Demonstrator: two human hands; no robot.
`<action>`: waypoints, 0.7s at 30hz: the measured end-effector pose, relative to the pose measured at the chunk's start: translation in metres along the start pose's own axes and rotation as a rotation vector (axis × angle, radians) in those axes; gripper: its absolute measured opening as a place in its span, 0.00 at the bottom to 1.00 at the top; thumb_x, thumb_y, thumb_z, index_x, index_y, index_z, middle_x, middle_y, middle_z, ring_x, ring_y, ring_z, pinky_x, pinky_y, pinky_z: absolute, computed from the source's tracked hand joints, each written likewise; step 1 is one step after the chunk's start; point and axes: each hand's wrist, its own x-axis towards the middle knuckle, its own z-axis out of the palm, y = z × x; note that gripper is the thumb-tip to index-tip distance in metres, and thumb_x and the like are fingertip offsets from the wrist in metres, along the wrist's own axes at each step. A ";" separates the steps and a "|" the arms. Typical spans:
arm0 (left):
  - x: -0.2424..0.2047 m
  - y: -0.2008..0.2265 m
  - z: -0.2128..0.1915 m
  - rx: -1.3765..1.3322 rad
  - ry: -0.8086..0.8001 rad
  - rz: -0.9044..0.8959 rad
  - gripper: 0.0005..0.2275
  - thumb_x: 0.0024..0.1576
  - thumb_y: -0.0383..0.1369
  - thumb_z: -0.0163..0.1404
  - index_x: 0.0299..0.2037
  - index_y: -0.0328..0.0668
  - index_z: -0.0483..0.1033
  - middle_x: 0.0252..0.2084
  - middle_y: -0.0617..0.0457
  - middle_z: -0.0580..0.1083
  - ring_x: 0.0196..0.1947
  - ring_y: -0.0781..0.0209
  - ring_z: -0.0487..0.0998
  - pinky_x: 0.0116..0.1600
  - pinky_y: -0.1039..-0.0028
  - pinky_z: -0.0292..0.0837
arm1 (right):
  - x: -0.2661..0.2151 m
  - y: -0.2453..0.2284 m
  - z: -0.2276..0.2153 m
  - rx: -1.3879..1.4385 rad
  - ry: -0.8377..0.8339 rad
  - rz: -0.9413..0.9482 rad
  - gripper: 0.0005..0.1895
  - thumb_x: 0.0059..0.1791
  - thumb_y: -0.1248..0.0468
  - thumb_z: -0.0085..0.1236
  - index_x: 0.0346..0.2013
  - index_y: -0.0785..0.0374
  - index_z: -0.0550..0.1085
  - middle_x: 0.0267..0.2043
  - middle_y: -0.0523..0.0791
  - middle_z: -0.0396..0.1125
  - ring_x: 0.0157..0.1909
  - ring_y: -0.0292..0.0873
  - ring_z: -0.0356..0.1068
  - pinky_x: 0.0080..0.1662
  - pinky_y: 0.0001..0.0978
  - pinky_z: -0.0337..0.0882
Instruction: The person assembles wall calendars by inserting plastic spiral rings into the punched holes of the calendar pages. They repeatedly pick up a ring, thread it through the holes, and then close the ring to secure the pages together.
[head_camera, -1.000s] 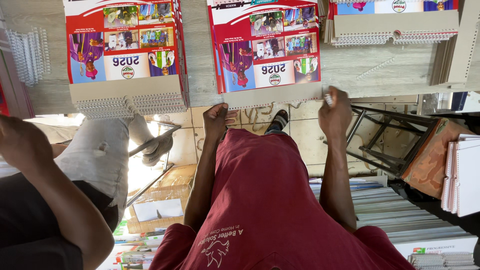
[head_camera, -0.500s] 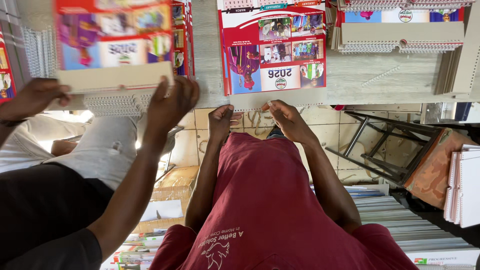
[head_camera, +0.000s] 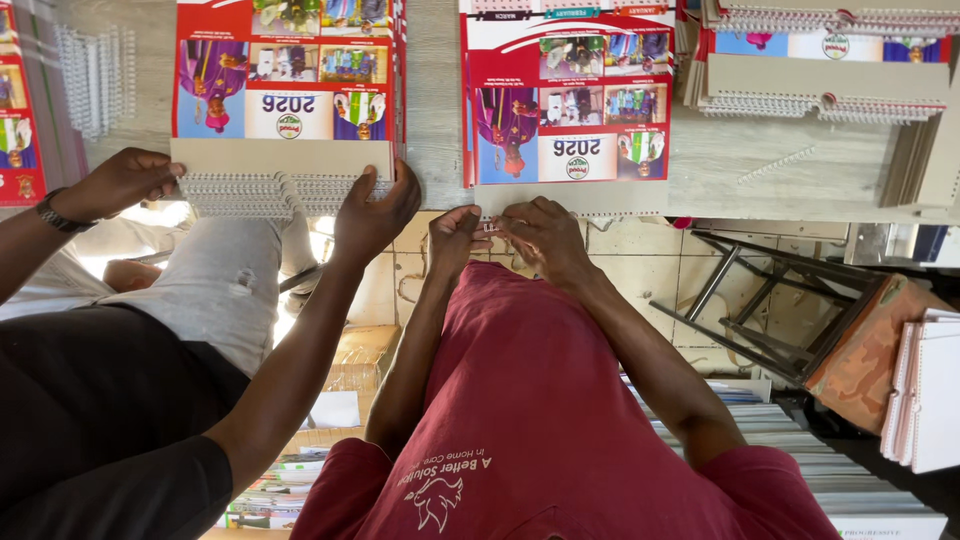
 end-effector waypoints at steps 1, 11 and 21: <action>0.020 -0.025 -0.035 0.764 0.120 0.327 0.11 0.61 0.31 0.52 0.52 0.38 0.75 0.48 0.45 0.79 0.50 0.51 0.81 0.50 0.65 0.81 | 0.001 0.000 0.005 -0.068 0.026 -0.005 0.07 0.46 0.67 0.70 0.39 0.57 0.83 0.39 0.45 0.74 0.35 0.45 0.71 0.33 0.36 0.71; 0.045 -0.051 -0.074 1.470 0.251 0.667 0.08 0.63 0.31 0.53 0.42 0.32 0.80 0.32 0.40 0.79 0.37 0.43 0.85 0.39 0.57 0.85 | -0.010 0.005 0.022 -0.243 0.039 0.067 0.07 0.47 0.63 0.68 0.40 0.52 0.83 0.38 0.41 0.68 0.35 0.43 0.70 0.32 0.37 0.72; 0.039 -0.060 -0.063 1.489 0.175 0.634 0.10 0.57 0.27 0.60 0.46 0.31 0.80 0.37 0.43 0.82 0.37 0.53 0.86 0.41 0.67 0.85 | -0.001 -0.046 0.002 0.172 0.020 0.372 0.15 0.55 0.56 0.60 0.27 0.59 0.80 0.27 0.45 0.70 0.24 0.40 0.67 0.27 0.25 0.66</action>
